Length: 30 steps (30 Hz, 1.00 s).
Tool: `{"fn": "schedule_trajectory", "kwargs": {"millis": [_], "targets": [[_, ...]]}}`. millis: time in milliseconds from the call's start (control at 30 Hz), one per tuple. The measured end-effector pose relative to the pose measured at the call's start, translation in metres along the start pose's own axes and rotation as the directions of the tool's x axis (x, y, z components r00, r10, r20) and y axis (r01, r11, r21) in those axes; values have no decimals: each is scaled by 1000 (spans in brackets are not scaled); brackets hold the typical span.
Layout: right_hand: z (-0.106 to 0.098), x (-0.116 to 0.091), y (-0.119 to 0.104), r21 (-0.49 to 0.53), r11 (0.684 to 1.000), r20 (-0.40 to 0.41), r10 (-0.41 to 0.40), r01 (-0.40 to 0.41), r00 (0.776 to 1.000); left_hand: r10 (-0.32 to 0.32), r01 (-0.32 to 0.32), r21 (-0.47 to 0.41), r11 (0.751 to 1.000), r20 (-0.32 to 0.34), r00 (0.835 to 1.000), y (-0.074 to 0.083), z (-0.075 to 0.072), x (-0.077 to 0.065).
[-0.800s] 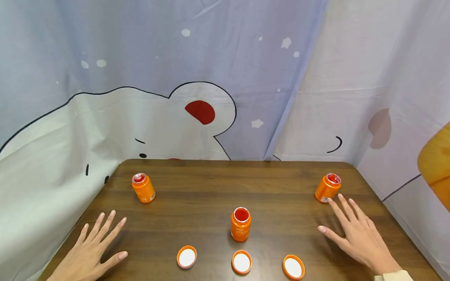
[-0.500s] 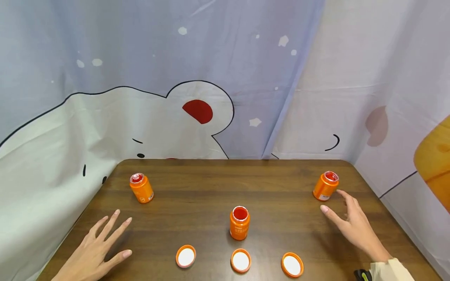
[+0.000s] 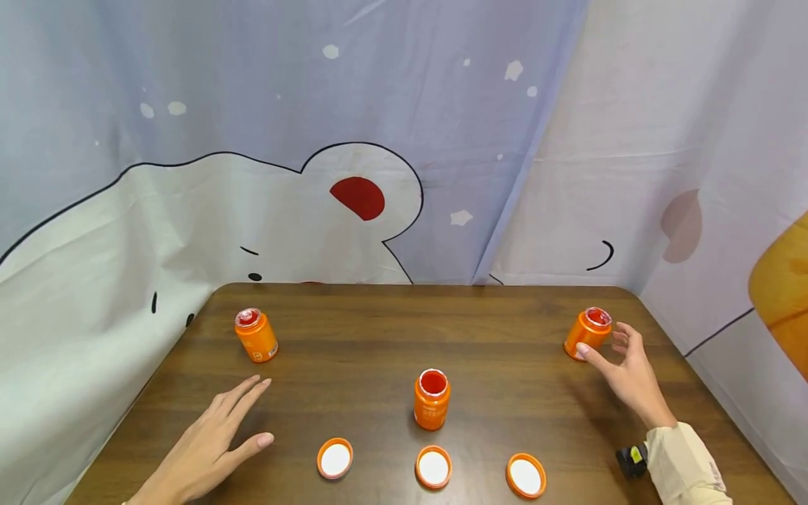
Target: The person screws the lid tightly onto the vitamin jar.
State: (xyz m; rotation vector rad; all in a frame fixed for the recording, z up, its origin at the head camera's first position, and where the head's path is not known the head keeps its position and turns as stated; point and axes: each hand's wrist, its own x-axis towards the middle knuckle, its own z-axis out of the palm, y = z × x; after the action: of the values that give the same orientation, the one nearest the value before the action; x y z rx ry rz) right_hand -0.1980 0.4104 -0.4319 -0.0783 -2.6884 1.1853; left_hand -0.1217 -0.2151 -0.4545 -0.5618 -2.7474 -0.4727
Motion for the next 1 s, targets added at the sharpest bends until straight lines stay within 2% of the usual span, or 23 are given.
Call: {"fn": "schedule_trajectory", "kwargs": {"millis": [133,300,433,533,633,733,867,967,1000], "targets": [[2,10,4,14,1000,14,-13,13,1000,24,-24,-34,999,-13,1000,16,3,8],[5,19,9,30,1000,26,-5,4,1000,75,-76,-37,996,-25,997,35,6,18],[10,27,13,60,998,-24,24,-22,999,145,-146,-25,989,-42,989,49,9,26],[14,30,14,88,996,-79,36,-30,996,223,-224,-14,974,-71,972,60,11,30],[16,32,16,104,994,-109,43,-31,993,312,-316,-26,948,-109,944,70,13,34],[18,32,18,105,994,-149,45,-30,988,378,-391,-81,917,-141,915,79,16,38],[22,31,18,130,991,-171,52,-30,984,405,-430,-168,887,-160,900,87,20,43],[26,30,16,152,988,-152,57,-34,987,421,-449,-190,873,-171,891,90,24,46],[27,29,15,154,988,-141,54,-32,989,435,-465,-194,864,-180,882,91,25,47]]}}
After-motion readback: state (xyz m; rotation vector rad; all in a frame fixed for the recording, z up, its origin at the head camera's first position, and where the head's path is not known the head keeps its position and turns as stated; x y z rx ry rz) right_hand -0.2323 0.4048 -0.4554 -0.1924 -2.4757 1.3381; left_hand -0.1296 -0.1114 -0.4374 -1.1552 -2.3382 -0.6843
